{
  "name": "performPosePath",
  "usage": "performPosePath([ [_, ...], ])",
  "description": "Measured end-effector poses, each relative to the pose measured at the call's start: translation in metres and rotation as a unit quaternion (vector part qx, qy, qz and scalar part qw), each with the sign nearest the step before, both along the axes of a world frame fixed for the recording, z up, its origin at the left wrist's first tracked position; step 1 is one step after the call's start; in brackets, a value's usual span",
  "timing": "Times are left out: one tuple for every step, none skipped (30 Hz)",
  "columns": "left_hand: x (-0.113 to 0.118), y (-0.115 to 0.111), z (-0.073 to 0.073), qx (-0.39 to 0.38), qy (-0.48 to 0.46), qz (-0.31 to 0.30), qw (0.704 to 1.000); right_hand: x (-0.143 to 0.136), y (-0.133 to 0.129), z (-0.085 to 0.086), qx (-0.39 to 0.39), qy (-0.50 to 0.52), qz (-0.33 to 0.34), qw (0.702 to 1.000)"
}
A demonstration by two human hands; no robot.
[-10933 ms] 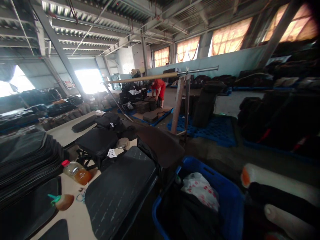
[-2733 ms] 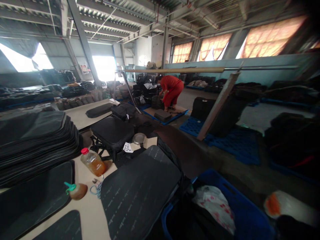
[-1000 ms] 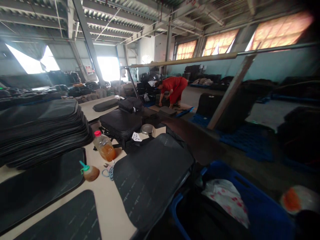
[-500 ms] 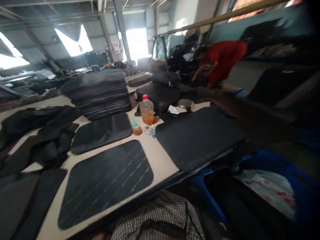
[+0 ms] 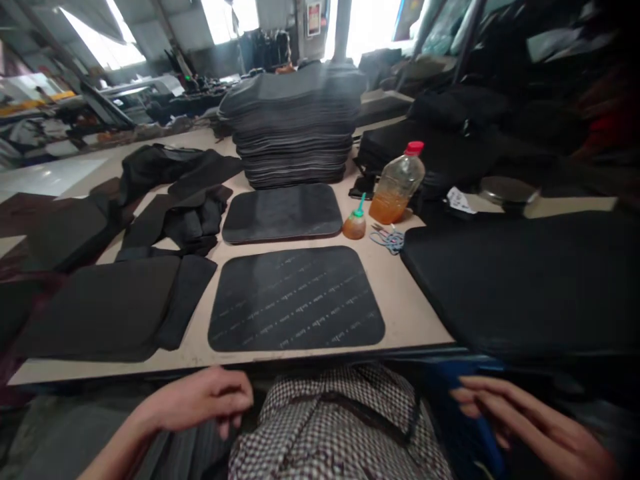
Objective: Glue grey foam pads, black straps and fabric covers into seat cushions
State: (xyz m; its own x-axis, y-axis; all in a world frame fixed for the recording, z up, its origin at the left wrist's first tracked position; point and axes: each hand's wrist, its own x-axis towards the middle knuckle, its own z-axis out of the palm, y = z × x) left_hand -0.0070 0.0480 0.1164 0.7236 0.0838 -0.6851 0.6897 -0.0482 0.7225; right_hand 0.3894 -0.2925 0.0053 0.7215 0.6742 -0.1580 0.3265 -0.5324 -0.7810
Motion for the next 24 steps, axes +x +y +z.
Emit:
performPosePath([
  [0.001,0.005,0.005,0.03,-0.026,0.042,0.998,0.001,0.027,0.012,0.024,0.077,0.031,0.996],
  [0.003,0.01,0.005,0.085,-0.055,0.075,0.992,0.0,0.056,0.021,0.038,0.092,0.05,0.994],
  [0.006,0.016,0.003,0.157,-0.083,0.102,0.979,-0.004,0.084,0.028,0.054,0.08,0.073,0.993],
  [0.01,0.021,-0.003,0.235,-0.108,0.118,0.959,-0.01,0.112,0.032,0.075,0.058,0.098,0.991],
  [0.015,0.028,-0.012,0.314,-0.128,0.122,0.933,-0.017,0.139,0.033,0.094,0.014,0.122,0.988],
  [0.021,0.035,-0.022,0.389,-0.143,0.113,0.903,-0.025,0.163,0.031,0.109,-0.044,0.149,0.982],
  [0.026,0.043,-0.033,0.456,-0.151,0.092,0.872,-0.032,0.185,0.028,0.124,-0.107,0.173,0.971],
  [0.031,0.051,-0.045,0.512,-0.153,0.061,0.843,-0.038,0.204,0.023,0.129,-0.169,0.196,0.957],
  [0.035,0.06,-0.057,0.557,-0.147,0.027,0.817,-0.043,0.22,0.016,0.122,-0.23,0.212,0.942],
  [0.038,0.069,-0.068,0.59,-0.136,-0.006,0.796,-0.046,0.233,0.009,0.102,-0.285,0.22,0.927],
  [0.04,0.077,-0.078,0.614,-0.12,-0.033,0.779,-0.047,0.243,0.0,0.073,-0.332,0.221,0.914],
  [0.04,0.083,-0.087,0.63,-0.103,-0.053,0.768,-0.048,0.249,-0.008,0.04,-0.37,0.219,0.902],
  [0.04,0.089,-0.095,0.64,-0.091,-0.067,0.76,-0.047,0.253,-0.016,0.007,-0.397,0.215,0.892],
  [0.039,0.093,-0.102,0.647,-0.084,-0.078,0.754,-0.046,0.254,-0.024,-0.019,-0.415,0.213,0.884],
  [0.037,0.096,-0.107,0.65,-0.082,-0.086,0.75,-0.045,0.254,-0.032,-0.038,-0.426,0.213,0.878],
  [0.035,0.099,-0.11,0.651,-0.086,-0.095,0.748,-0.042,0.254,-0.038,-0.05,-0.431,0.216,0.875],
  [0.033,0.103,-0.112,0.65,-0.091,-0.102,0.748,-0.039,0.252,-0.043,-0.056,-0.433,0.219,0.873],
  [0.031,0.108,-0.113,0.647,-0.096,-0.108,0.748,-0.034,0.251,-0.045,-0.058,-0.433,0.216,0.873],
  [0.029,0.114,-0.113,0.646,-0.097,-0.106,0.75,-0.029,0.251,-0.047,-0.06,-0.433,0.205,0.876],
  [0.028,0.123,-0.112,0.645,-0.095,-0.099,0.752,-0.022,0.251,-0.046,-0.062,-0.431,0.188,0.88],
  [0.027,0.135,-0.11,0.646,-0.09,-0.086,0.753,-0.014,0.252,-0.044,-0.065,-0.428,0.169,0.885],
  [0.028,0.149,-0.108,0.649,-0.084,-0.071,0.753,-0.006,0.254,-0.041,-0.067,-0.424,0.152,0.89],
  [0.029,0.164,-0.106,0.653,-0.078,-0.055,0.751,0.003,0.257,-0.037,-0.07,-0.416,0.141,0.896],
  [0.032,0.18,-0.103,0.658,-0.071,-0.043,0.748,0.012,0.26,-0.033,-0.074,-0.404,0.136,0.901],
])
